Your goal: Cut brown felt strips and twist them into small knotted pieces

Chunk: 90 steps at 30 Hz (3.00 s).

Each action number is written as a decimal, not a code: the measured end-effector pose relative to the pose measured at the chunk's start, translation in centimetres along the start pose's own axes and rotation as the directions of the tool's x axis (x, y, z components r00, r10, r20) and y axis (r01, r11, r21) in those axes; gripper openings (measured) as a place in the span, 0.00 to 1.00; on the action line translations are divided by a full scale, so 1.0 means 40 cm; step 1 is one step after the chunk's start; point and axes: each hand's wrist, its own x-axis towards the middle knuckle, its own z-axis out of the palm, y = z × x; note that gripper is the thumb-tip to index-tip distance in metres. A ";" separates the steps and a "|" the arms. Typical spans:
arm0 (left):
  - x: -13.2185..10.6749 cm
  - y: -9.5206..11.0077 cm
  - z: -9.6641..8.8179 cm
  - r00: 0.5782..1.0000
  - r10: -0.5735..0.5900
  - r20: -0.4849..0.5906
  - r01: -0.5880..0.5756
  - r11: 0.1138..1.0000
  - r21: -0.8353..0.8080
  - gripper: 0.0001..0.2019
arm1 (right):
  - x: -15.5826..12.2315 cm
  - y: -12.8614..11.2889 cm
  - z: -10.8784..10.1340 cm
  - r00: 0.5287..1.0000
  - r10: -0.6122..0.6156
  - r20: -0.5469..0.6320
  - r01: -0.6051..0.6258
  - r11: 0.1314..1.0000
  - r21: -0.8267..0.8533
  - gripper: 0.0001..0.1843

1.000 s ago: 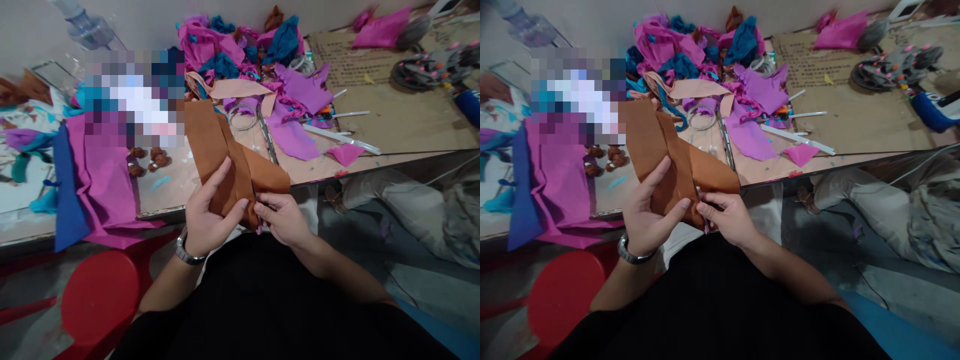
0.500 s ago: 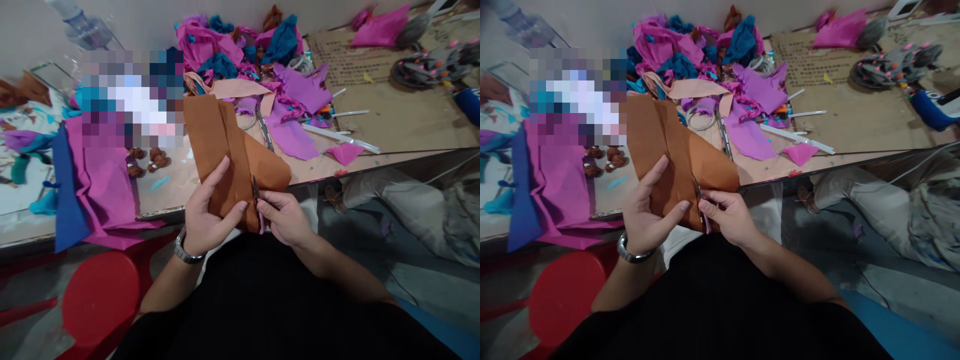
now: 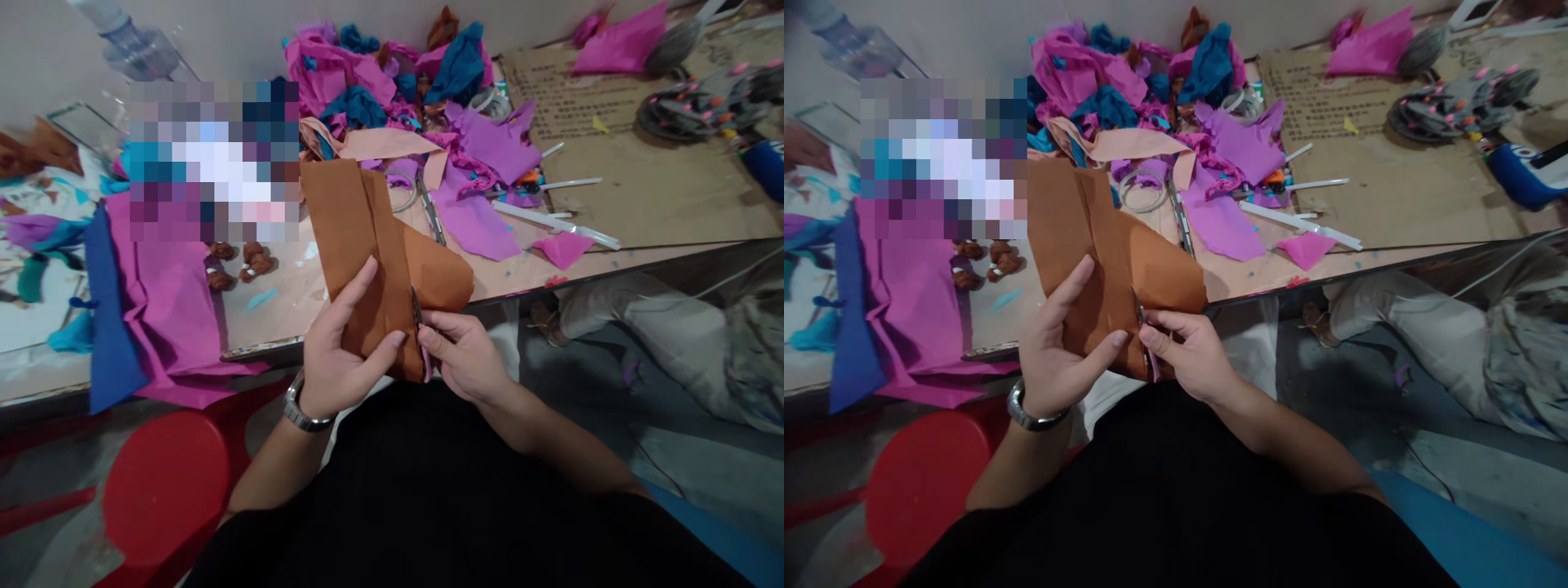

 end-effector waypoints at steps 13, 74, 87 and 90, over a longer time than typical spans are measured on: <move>-0.008 -0.003 0.005 1.000 -0.022 -0.007 0.022 1.000 0.013 0.41 | 0.003 0.002 0.004 0.998 -0.026 -0.050 0.027 1.000 0.006 0.21; 0.091 0.024 -0.041 0.997 0.075 -0.001 -0.075 0.997 0.022 0.31 | -0.010 0.013 0.009 0.986 -0.165 -0.005 0.163 0.977 -0.139 0.24; 0.091 0.038 -0.043 0.992 0.123 0.040 -0.127 0.987 0.102 0.32 | -0.007 0.025 0.010 0.984 -0.179 0.000 0.179 0.982 -0.063 0.21; 0.090 0.034 -0.044 0.991 0.123 0.055 -0.128 0.986 0.109 0.33 | -0.006 0.026 0.011 0.986 -0.167 -0.006 0.166 0.984 -0.057 0.22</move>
